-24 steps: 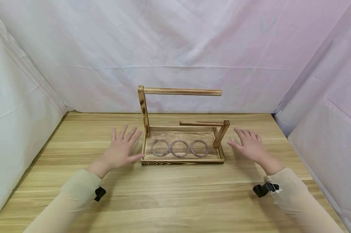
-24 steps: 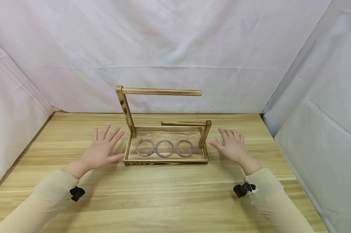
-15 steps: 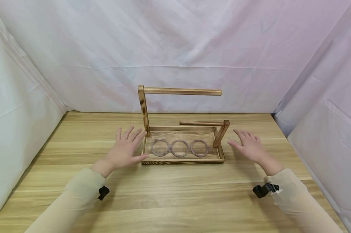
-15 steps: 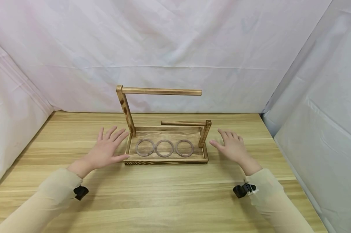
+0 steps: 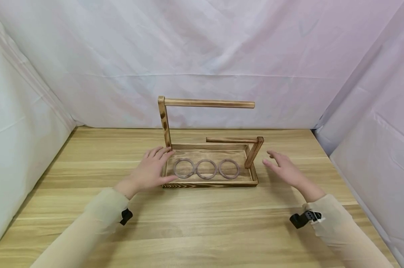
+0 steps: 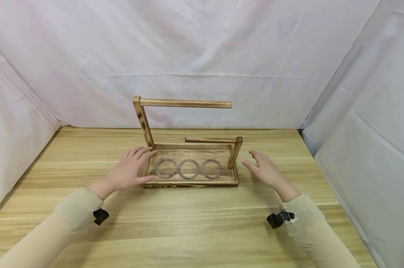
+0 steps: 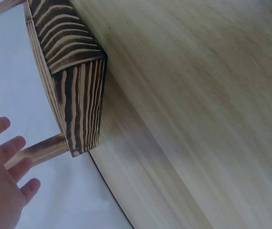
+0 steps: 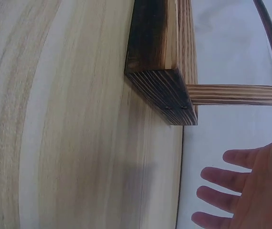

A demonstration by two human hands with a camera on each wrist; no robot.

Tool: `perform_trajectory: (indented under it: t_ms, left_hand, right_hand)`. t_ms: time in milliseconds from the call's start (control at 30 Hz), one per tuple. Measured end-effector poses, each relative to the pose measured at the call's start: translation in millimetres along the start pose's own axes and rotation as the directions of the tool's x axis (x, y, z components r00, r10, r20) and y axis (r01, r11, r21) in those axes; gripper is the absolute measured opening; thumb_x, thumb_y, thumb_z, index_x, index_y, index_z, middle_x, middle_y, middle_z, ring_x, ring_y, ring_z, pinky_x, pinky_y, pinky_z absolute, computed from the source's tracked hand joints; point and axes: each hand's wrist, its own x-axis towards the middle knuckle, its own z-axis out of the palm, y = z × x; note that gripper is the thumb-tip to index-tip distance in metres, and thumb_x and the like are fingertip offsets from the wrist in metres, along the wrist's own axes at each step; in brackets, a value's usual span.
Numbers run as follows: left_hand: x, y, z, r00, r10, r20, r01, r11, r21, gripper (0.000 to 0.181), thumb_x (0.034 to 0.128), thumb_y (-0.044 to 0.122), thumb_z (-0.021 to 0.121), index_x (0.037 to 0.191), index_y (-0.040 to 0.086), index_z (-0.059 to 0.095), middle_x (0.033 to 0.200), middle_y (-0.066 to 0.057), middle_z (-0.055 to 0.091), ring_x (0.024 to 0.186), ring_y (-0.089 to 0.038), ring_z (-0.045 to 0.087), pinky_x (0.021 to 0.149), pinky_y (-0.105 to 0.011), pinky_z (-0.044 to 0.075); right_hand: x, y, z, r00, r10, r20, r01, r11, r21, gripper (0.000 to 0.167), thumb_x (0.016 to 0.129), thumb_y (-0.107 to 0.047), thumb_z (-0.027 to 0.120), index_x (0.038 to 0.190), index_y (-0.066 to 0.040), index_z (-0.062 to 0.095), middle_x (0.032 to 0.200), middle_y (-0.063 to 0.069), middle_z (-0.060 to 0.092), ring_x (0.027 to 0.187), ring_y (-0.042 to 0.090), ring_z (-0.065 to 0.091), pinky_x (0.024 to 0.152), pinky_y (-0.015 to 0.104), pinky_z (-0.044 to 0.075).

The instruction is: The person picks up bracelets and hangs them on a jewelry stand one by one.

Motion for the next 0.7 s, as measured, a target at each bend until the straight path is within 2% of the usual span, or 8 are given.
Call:
perform_trajectory:
  t_ms: [133, 267, 433, 533, 700]
  left_hand:
    - [5.8, 3.1, 1.7, 1.0, -0.012, 0.008, 0.012, 0.995, -0.099, 0.081, 0.0792, 0.047, 0.069, 0.141, 0.005, 0.038, 0.142, -0.019, 0.04, 0.13, -0.038, 0.036, 0.108, -0.056, 0.029]
    - [12.0, 5.6, 6.5, 0.999, -0.037, 0.022, 0.04, 0.985, -0.169, 0.082, 0.078, 0.045, 0.071, 0.141, 0.005, 0.038, 0.141, -0.019, 0.041, 0.129, -0.039, 0.039, 0.107, -0.054, 0.033]
    - [18.8, 10.2, 11.2, 0.999, -0.037, 0.038, 0.044, 0.978, -0.202, 0.083, 0.0763, 0.044, 0.073, 0.141, 0.005, 0.038, 0.139, -0.018, 0.044, 0.127, -0.038, 0.041, 0.106, -0.052, 0.036]
    - [22.4, 12.8, 12.9, 0.998, -0.031, 0.046, 0.04, 0.976, -0.215, 0.082, 0.0759, 0.043, 0.074, 0.14, 0.006, 0.039, 0.136, -0.016, 0.047, 0.125, -0.036, 0.043, 0.106, -0.05, 0.036]
    - [27.6, 13.6, 18.1, 0.998, -0.033, 0.054, 0.045, 0.971, -0.234, 0.08, 0.0763, 0.041, 0.074, 0.14, 0.006, 0.04, 0.135, -0.016, 0.048, 0.124, -0.035, 0.045, 0.105, -0.051, 0.038]
  right_hand:
    - [-0.3, -1.4, 2.0, 1.0, 0.002, 0.017, -0.003, 0.999, 0.046, 0.065, 0.1, -0.037, 0.038, 0.142, 0.01, 0.026, 0.133, 0.036, 0.041, 0.122, 0.051, 0.039, 0.099, 0.063, 0.033]
    - [-0.9, -2.4, 3.9, 0.999, 0.021, 0.044, -0.025, 0.995, 0.092, 0.065, 0.1, -0.04, 0.037, 0.142, 0.008, 0.026, 0.129, 0.035, 0.046, 0.117, 0.048, 0.046, 0.095, 0.059, 0.04]
    - [-2.5, -2.2, 5.8, 0.996, 0.055, 0.067, -0.063, 0.989, 0.132, 0.067, 0.099, -0.046, 0.034, 0.142, 0.005, 0.028, 0.131, 0.033, 0.046, 0.119, 0.046, 0.046, 0.094, 0.055, 0.043]
    - [-2.9, -0.6, 6.6, 0.994, 0.064, 0.089, -0.08, 0.978, 0.191, 0.067, 0.099, -0.047, 0.031, 0.142, 0.005, 0.029, 0.133, 0.033, 0.044, 0.118, 0.046, 0.048, 0.092, 0.053, 0.046]
    - [-0.8, 1.3, 7.9, 0.991, 0.063, 0.121, -0.098, 0.945, 0.313, 0.064, 0.101, -0.043, 0.026, 0.134, 0.011, 0.036, 0.115, 0.031, 0.053, 0.103, 0.038, 0.055, 0.084, 0.046, 0.052]
